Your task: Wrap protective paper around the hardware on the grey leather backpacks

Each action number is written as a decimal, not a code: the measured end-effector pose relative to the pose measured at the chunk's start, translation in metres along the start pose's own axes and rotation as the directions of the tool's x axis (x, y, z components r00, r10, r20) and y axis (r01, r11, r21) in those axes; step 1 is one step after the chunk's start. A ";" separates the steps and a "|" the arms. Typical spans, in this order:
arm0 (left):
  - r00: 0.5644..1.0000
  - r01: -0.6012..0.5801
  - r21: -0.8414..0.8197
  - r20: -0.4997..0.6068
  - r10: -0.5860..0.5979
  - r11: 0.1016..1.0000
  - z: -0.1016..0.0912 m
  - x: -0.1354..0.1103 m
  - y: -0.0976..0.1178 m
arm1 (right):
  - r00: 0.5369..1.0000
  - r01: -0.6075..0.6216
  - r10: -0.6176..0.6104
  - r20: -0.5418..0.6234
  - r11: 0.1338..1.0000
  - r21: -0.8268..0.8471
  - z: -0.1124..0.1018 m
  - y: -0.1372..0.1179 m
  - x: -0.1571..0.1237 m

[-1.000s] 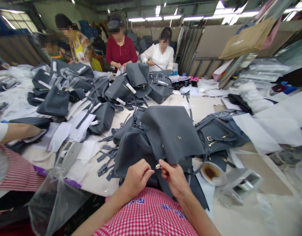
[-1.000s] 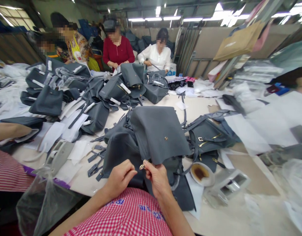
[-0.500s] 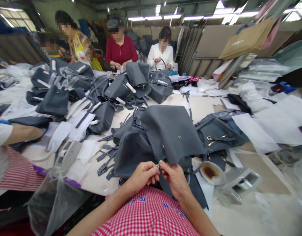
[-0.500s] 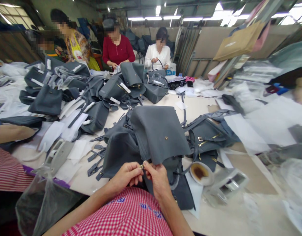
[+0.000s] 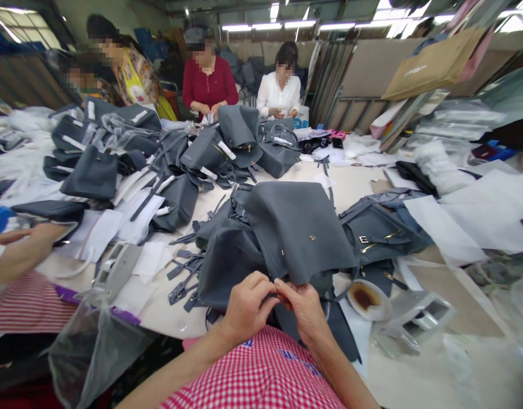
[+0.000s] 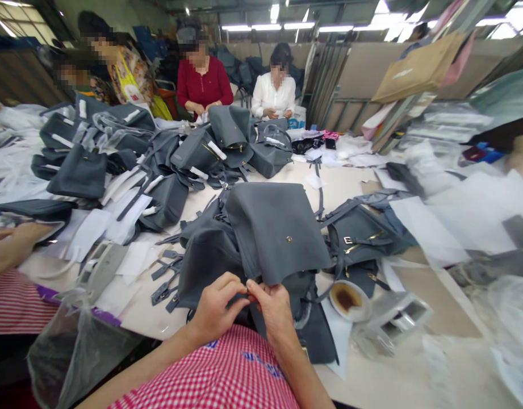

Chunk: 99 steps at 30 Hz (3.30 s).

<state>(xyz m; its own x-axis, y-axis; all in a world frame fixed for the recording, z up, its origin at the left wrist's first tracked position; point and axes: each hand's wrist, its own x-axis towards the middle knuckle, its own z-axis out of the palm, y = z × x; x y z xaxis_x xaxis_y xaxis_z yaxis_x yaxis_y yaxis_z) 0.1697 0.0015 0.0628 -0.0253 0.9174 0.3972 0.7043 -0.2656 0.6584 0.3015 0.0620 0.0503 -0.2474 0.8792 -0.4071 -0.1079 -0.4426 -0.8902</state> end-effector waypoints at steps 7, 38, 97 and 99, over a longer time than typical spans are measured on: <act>0.996 -0.083 0.184 0.042 0.076 0.979 0.009 0.001 -0.004 | 0.999 0.048 -0.049 -0.007 0.996 -0.070 -0.001 -0.001 0.000; 0.964 -0.187 0.345 0.246 0.104 0.920 0.016 -0.004 -0.017 | 0.996 0.038 -0.034 -0.080 0.998 0.053 0.005 0.007 0.004; 0.845 0.516 -0.416 0.387 -0.368 0.748 0.010 0.011 -0.026 | 0.992 0.129 -0.128 -0.015 0.989 0.067 0.001 0.010 0.005; 0.877 0.456 -0.328 0.325 -0.355 0.827 0.012 0.009 -0.025 | 0.992 0.129 -0.128 -0.016 0.991 0.046 -0.001 0.013 0.006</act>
<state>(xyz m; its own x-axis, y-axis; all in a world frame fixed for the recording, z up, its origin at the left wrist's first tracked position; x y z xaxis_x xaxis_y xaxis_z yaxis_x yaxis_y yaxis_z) 0.1605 0.0203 0.0417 -0.0417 0.9948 -0.0930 0.3380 0.1017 0.9356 0.2991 0.0619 0.0364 -0.2158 0.9315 -0.2927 -0.1827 -0.3330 -0.9251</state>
